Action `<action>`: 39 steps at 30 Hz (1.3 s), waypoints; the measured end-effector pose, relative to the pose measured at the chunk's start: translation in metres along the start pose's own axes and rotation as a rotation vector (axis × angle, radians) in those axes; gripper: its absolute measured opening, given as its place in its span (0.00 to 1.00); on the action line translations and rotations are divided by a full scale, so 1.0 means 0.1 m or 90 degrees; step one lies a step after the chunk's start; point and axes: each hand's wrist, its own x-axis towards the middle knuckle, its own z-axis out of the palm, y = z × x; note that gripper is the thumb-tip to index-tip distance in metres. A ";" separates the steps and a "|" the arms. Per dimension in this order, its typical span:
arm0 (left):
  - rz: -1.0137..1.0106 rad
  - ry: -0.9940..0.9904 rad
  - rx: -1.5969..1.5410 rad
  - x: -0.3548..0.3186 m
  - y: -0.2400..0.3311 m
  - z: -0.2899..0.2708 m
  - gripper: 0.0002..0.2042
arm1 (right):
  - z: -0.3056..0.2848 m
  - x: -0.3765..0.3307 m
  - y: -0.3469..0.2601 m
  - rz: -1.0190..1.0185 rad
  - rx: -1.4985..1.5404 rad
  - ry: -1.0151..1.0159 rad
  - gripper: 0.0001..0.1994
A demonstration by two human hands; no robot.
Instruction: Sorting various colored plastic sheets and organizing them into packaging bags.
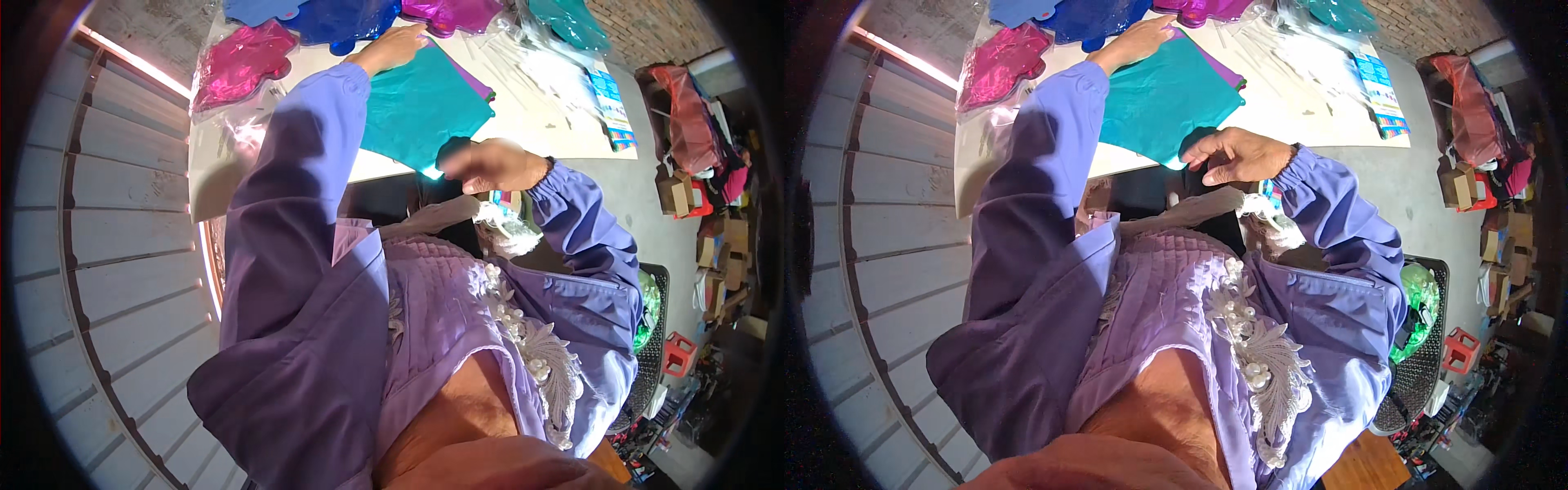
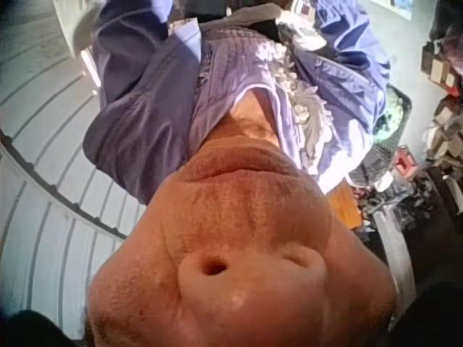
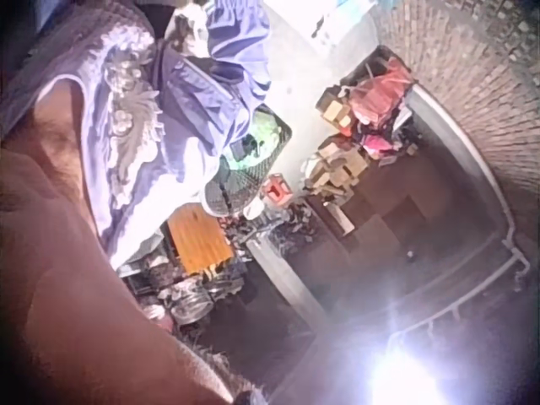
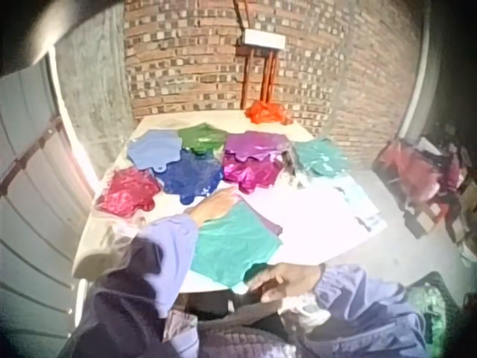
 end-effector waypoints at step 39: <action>0.120 0.135 0.086 -0.24 0.04 0.28 0.16 | -0.37 0.02 0.55 0.051 -0.378 0.619 0.11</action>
